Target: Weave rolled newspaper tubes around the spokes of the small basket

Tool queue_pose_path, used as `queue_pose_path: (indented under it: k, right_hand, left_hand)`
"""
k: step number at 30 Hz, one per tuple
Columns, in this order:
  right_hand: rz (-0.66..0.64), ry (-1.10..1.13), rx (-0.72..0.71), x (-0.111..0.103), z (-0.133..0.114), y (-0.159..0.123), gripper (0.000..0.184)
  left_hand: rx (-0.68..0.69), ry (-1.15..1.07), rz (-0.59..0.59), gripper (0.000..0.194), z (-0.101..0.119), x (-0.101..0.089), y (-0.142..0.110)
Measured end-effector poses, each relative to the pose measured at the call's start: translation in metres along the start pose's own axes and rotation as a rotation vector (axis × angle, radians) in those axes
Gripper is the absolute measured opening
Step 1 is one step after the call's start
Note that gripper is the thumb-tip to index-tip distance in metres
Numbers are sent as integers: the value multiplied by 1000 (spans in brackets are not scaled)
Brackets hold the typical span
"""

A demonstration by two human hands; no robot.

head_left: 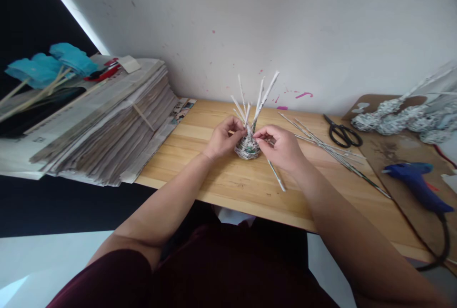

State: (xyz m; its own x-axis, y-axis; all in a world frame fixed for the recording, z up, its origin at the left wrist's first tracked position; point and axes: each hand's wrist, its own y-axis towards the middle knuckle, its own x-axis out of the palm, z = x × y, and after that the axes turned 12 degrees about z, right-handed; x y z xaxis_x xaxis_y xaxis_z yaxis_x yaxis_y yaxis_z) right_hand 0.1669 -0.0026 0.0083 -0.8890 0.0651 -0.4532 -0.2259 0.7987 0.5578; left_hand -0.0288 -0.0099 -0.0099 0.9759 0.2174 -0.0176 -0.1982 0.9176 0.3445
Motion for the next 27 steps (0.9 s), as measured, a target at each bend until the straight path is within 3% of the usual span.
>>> queue_pose_path:
  k: [4,10,16,23,27]
  right_hand:
    - [-26,-30,16,-2,2,1,14]
    - [-39,-50,-14,-1,5,2,16]
    - [-58,-73,-50,-2,5,3,17]
    - [-51,-89,-121,-2,7,3,20]
    - [-47,-88,-116,-1,7,2,20]
  left_hand:
    - [29,56,16,8,2,0,-3]
    - [-32,168,-53,22,6,-8,-3]
    - [-22,175,-139,20,8,-13,0]
    - [158,516,-93,1,27,-11,-2]
    - [136,490,-48,12,28,-3,-5]
